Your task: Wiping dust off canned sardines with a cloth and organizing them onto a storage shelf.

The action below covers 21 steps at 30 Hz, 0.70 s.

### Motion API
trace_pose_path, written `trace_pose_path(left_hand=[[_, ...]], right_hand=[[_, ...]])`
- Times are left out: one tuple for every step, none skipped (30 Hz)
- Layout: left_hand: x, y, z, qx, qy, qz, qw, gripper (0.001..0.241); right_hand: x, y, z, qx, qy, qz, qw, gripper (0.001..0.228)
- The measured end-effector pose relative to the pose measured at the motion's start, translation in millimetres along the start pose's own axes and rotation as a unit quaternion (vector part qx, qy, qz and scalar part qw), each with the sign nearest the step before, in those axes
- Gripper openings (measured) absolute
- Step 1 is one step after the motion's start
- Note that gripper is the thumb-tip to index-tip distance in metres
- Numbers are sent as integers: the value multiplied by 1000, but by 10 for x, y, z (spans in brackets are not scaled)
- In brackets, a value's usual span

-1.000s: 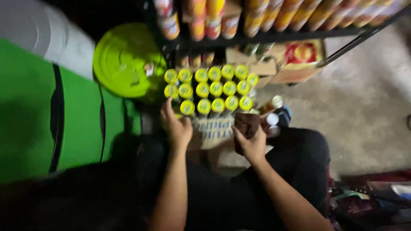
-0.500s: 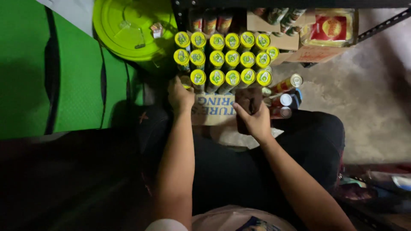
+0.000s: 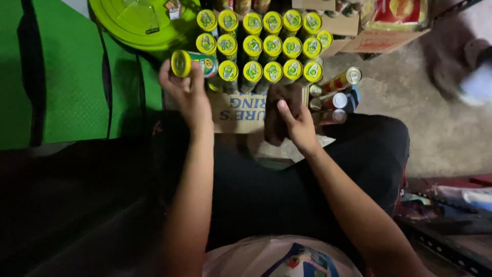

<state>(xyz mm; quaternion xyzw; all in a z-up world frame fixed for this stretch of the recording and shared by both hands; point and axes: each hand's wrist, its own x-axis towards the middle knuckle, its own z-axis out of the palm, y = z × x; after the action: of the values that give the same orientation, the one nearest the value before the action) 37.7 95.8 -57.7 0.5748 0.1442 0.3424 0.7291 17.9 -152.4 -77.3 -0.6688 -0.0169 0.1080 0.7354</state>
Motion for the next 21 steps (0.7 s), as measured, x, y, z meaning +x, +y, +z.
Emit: trace_pose_path(left_hand=[[-79, 83, 34, 1, -4, -3, 1000, 70], [-157, 169, 70, -86, 11, -95, 992, 62], [-232, 255, 115, -174, 24, -186, 967, 57], [-347, 304, 180, -173, 19, -191, 966, 57], [-454, 354, 256, -274, -6, -276, 921, 52], [-563, 407, 329, -368, -31, -358, 858, 48], [-700, 258, 355, -369, -35, -361, 856, 48], [-837, 110, 378, -365, -58, -380, 848, 45], [-971, -40, 401, -360, -80, -398, 840, 42], [-1058, -155, 425, -361, -84, -401, 838, 42], [-1138, -267, 427, -329, -121, -427, 834, 44], [-1218, -378, 426, -296, -157, -451, 827, 46], [-1218, -320, 472, -294, -159, -452, 827, 46], [-1218, -263, 518, -266, -186, -470, 821, 49], [-1238, -203, 563, -239, -213, -489, 812, 52], [-1226, -165, 574, -238, -214, -491, 810, 52], [-1211, -132, 600, -234, -209, -516, 797, 51], [-1195, -97, 626, -231, -204, -540, 783, 51], [-1148, -139, 631, -231, -206, -539, 783, 51], [-1100, -179, 635, -267, -218, -547, 763, 54], [-1060, -216, 640, -301, -229, -554, 741, 57]], right_hand=[[10, -13, -3, 1, 5, 2, 1000, 45], [20, -29, -8, -9, 9, 3, 1000, 43], [29, -52, -19, -21, 15, 2, 1000, 41], [29, -50, -54, -20, 21, 3, 1000, 41], [42, -54, -94, 12, 9, 36, 999, 40], [54, -59, -135, 45, -4, 69, 997, 38], [44, -63, -168, 44, 2, 67, 997, 38], [35, -66, -198, 37, 20, 39, 998, 37], [34, -67, -229, 30, 37, 11, 999, 36], [20, -67, -270, 29, 42, 10, 999, 36], [9, -57, -290, 32, 67, -16, 997, 35], [-3, -46, -308, 35, 91, -43, 994, 35], [-22, -76, -316, 37, 94, -43, 994, 35], [-41, -105, -323, -10, 119, -74, 990, 34], [-79, -136, -339, -58, 144, -104, 982, 33], [-135, -102, -324, -59, 147, -102, 982, 33], [-178, -73, -320, -126, 149, -121, 973, 25], [-221, -47, -315, -193, 150, -139, 960, 22], [-263, -315, -156, -193, 151, -141, 959, 22], [-308, -583, 6, -238, 77, -265, 932, 25], [-362, -854, 166, -278, 1, -381, 882, 33]])
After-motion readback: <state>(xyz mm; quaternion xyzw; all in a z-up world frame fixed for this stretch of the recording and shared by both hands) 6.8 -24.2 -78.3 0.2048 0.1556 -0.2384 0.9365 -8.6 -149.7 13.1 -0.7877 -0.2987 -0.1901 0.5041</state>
